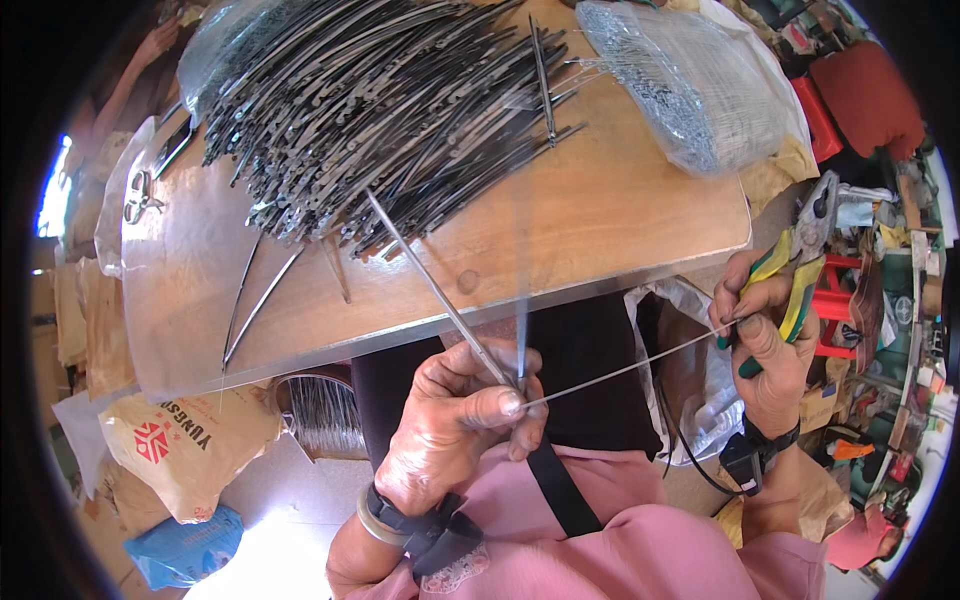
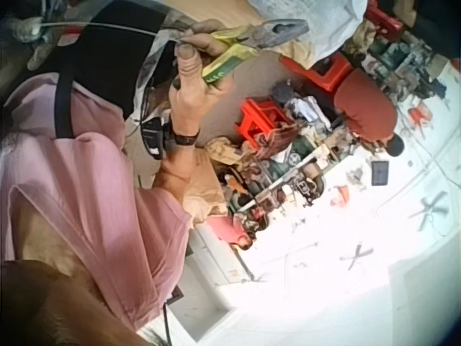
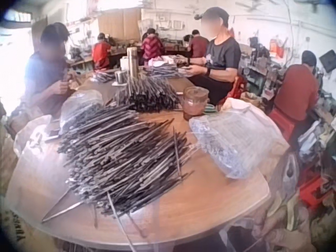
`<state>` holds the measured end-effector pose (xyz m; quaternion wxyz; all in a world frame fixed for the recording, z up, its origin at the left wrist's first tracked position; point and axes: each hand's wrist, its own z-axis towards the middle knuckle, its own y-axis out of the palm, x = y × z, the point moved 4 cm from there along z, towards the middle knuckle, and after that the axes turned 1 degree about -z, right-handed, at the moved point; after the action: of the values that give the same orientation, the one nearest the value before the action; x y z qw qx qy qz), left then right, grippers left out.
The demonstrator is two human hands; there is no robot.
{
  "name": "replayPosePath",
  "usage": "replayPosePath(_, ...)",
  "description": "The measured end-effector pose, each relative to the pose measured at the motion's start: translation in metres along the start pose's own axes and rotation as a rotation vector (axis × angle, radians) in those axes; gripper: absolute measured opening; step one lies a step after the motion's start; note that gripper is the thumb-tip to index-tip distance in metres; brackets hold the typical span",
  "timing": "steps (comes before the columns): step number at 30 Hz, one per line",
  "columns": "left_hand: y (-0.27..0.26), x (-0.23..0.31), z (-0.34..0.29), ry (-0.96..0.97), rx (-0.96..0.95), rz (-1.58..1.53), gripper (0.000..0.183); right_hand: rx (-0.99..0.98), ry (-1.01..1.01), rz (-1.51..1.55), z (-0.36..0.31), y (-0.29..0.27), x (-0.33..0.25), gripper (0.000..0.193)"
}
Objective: The person cuts thin metal rods using pliers and gathers them into a bundle. They then place the bundle into a basket on the floor.
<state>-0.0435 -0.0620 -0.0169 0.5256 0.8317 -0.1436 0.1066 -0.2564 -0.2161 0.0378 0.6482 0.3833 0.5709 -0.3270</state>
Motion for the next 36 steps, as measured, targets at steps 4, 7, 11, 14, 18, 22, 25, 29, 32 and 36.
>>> replayPosePath(4, -0.008, -0.002, 0.0, 0.054, 0.179, 0.389, 0.022, -0.002, -0.122, -0.267, 0.005, -0.007, -0.003, 0.025)
replayPosePath(7, -0.006, 0.0, -0.003, 0.14, 0.252, 0.638, 0.016, -0.128, -0.239, -0.586, 0.008, -0.002, -0.012, 0.022)
replayPosePath(11, -0.005, -0.006, 0.004, 0.024, 0.227, 0.775, 0.012, -0.239, -0.348, -0.817, 0.012, 0.017, -0.006, 0.017)
replayPosePath(14, -0.013, -0.009, 0.006, -0.052, 0.201, 0.775, 0.01, -0.505, -0.505, -1.061, 0.025, 0.044, -0.004, 0.029)
replayPosePath(18, -0.019, -0.006, 0.003, -0.103, 0.204, 0.838, 0.013, -0.606, -0.548, -1.047, 0.032, 0.056, 0.014, 0.029)
replayPosePath(22, -0.024, -0.007, 0.0, -0.139, 0.231, 0.867, 0.016, -0.651, -0.483, -1.107, 0.027, 0.061, 0.032, 0.022)
replayPosePath(25, -0.018, -0.002, -0.005, -0.184, 0.184, 0.788, 0.017, -0.67, -0.468, -1.062, 0.022, 0.063, 0.036, 0.033)
replayPosePath(29, -0.02, 0.024, 0.0, 0.033, -0.073, 0.917, 0.025, -0.658, -0.488, -1.039, 0.018, 0.068, 0.024, 0.033)
replayPosePath(32, -0.01, 0.027, 0.004, -0.026, -0.081, 1.003, 0.023, -0.642, -0.535, -1.023, 0.012, 0.076, 0.018, 0.031)
replayPosePath(36, 0.003, 0.012, 0.009, -0.171, -0.132, 1.149, 0.021, -0.672, -0.562, -0.969, 0.004, 0.085, 0.019, 0.027)
